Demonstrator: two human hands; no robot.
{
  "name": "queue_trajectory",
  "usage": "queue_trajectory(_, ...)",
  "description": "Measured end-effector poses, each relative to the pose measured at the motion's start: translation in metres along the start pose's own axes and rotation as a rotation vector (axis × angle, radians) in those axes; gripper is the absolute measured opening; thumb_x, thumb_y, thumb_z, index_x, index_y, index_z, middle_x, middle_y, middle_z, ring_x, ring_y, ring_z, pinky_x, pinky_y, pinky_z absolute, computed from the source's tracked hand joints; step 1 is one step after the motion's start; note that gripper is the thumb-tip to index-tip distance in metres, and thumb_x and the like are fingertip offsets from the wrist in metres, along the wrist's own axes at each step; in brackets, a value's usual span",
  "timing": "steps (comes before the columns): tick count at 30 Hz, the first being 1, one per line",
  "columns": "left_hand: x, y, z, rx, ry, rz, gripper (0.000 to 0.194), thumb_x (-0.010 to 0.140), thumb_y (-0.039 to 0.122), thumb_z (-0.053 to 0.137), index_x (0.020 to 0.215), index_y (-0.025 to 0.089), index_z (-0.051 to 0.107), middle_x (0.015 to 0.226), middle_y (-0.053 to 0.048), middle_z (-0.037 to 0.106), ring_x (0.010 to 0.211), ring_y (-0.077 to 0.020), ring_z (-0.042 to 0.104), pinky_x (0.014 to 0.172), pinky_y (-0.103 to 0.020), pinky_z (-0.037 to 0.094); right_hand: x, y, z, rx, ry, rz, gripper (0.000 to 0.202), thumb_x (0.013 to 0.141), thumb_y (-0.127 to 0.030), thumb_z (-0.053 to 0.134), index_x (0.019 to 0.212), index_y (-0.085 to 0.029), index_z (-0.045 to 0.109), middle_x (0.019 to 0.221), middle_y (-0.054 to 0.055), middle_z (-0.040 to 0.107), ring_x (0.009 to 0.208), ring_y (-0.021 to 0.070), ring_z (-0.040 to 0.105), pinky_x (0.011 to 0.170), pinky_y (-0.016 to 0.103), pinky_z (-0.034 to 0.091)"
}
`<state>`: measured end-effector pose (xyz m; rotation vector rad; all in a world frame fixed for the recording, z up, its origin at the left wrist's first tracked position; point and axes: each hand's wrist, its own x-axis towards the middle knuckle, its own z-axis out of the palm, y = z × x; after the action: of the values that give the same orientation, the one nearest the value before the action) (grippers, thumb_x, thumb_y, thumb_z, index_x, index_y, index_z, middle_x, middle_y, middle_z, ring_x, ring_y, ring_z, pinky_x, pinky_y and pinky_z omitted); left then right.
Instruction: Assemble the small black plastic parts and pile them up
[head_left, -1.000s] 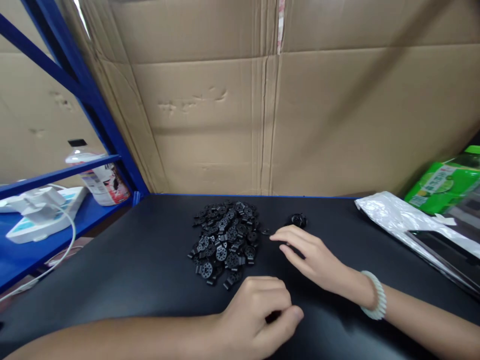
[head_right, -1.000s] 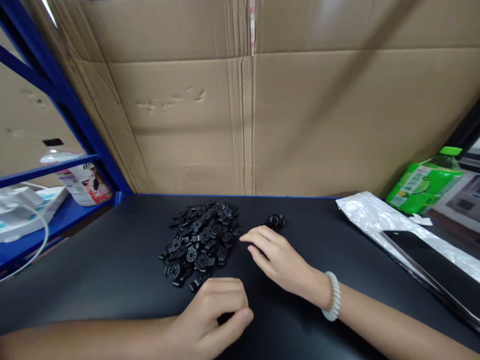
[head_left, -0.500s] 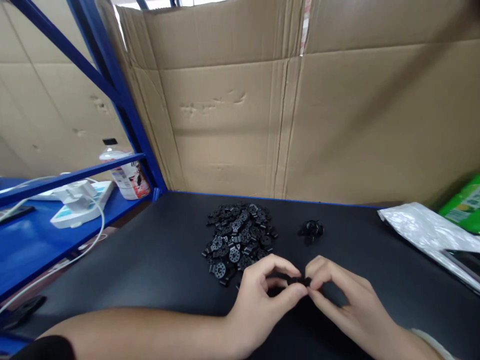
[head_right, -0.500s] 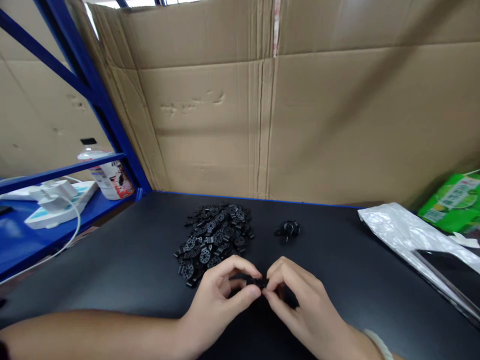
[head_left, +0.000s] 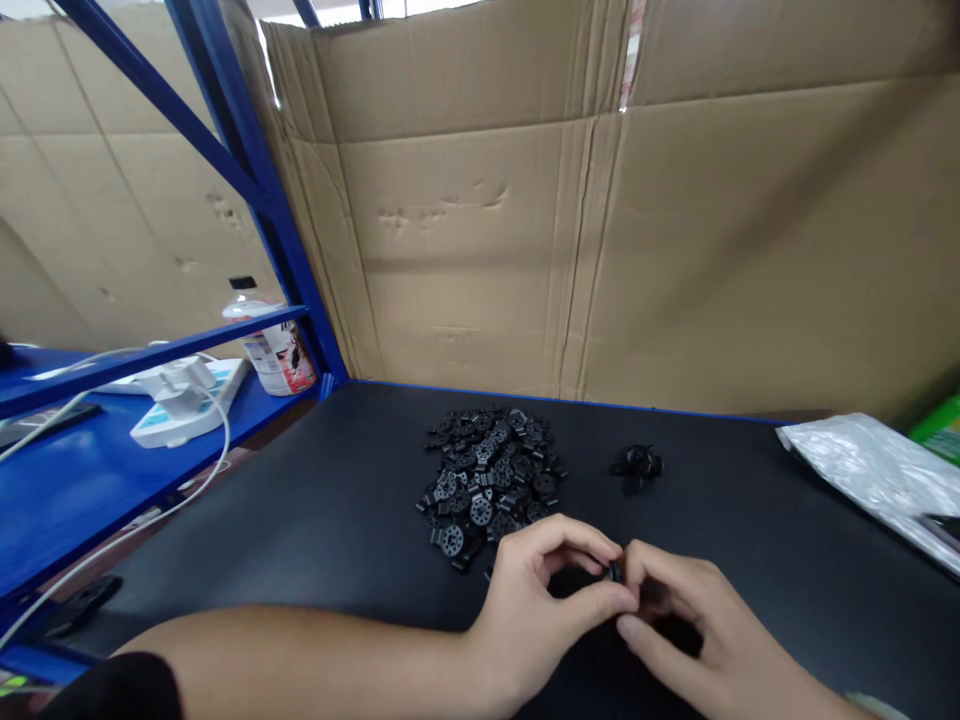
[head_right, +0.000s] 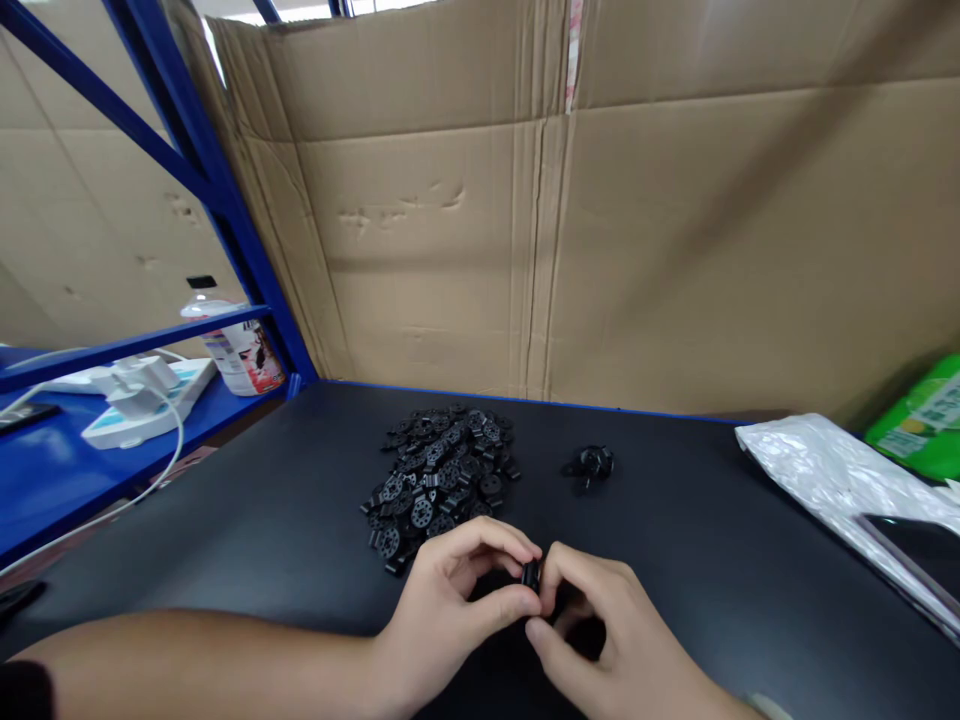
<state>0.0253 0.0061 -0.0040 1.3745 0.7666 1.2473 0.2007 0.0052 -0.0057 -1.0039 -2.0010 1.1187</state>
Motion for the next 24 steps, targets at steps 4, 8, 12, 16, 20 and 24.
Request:
queue_trajectory(4, 0.001, -0.002, -0.001, 0.099, -0.031, 0.061, 0.019, 0.067, 0.025, 0.083, 0.082, 0.017, 0.074, 0.082, -0.005, 0.067, 0.079, -0.0176, 0.062, 0.074, -0.029, 0.051, 0.005, 0.004, 0.0, 0.618, -0.152, 0.242, 0.026, 0.087, -0.044, 0.053, 0.084, -0.022, 0.041, 0.08, 0.001, 0.052, 0.076, 0.0187, 0.06, 0.055, 0.029, 0.053)
queue_trajectory(8, 0.003, -0.003, 0.001, 0.196, -0.063, 0.09, 0.021, 0.068, 0.032, 0.081, 0.082, 0.017, 0.076, 0.078, -0.005, 0.066, 0.076, -0.0175, 0.06, 0.071, -0.028, 0.049, 0.008, 0.003, -0.003, 0.865, -0.216, 0.3, 0.022, 0.084, -0.033, 0.055, 0.099, -0.021, 0.044, 0.086, 0.001, 0.056, 0.07, 0.0151, 0.061, 0.059, 0.028, 0.052)
queue_trajectory(12, 0.005, -0.004, 0.003, 0.252, -0.1, 0.104, 0.02, 0.068, 0.03, 0.081, 0.081, 0.017, 0.075, 0.081, -0.005, 0.066, 0.073, -0.016, 0.058, 0.069, -0.026, 0.048, 0.008, -0.002, -0.006, 0.912, -0.252, 0.333, 0.023, 0.078, -0.02, 0.054, 0.1, -0.019, 0.048, 0.088, 0.002, 0.056, 0.073, 0.0147, 0.061, 0.065, 0.029, 0.05)
queue_trajectory(16, 0.006, -0.002, 0.003, 0.299, -0.143, 0.115, 0.019, 0.068, 0.025, 0.081, 0.084, 0.016, 0.074, 0.084, -0.006, 0.067, 0.075, -0.0165, 0.059, 0.068, -0.026, 0.048, 0.008, -0.003, -0.008, 0.853, -0.234, 0.364, 0.029, 0.074, -0.011, 0.05, 0.102, -0.02, 0.05, 0.095, 0.001, 0.052, 0.071, 0.0124, 0.06, 0.066, 0.03, 0.05)
queue_trajectory(20, 0.008, 0.0, 0.001, 0.3, -0.152, 0.158, 0.017, 0.07, 0.018, 0.079, 0.086, 0.016, 0.073, 0.085, -0.006, 0.065, 0.077, -0.0165, 0.059, 0.071, -0.027, 0.048, 0.009, -0.002, -0.011, 0.804, -0.232, 0.332, 0.027, 0.079, -0.017, 0.055, 0.105, -0.02, 0.05, 0.094, 0.001, 0.051, 0.072, 0.0121, 0.058, 0.065, 0.028, 0.048)
queue_trajectory(24, 0.009, -0.001, -0.001, 0.242, -0.163, 0.151, 0.016, 0.07, 0.014, 0.079, 0.084, 0.016, 0.072, 0.086, -0.005, 0.065, 0.075, -0.0155, 0.06, 0.071, -0.026, 0.05, 0.012, -0.004, -0.015, 0.829, -0.253, 0.323, 0.03, 0.078, -0.02, 0.056, 0.108, -0.019, 0.051, 0.098, 0.003, 0.054, 0.074, 0.0128, 0.06, 0.066, 0.028, 0.049)
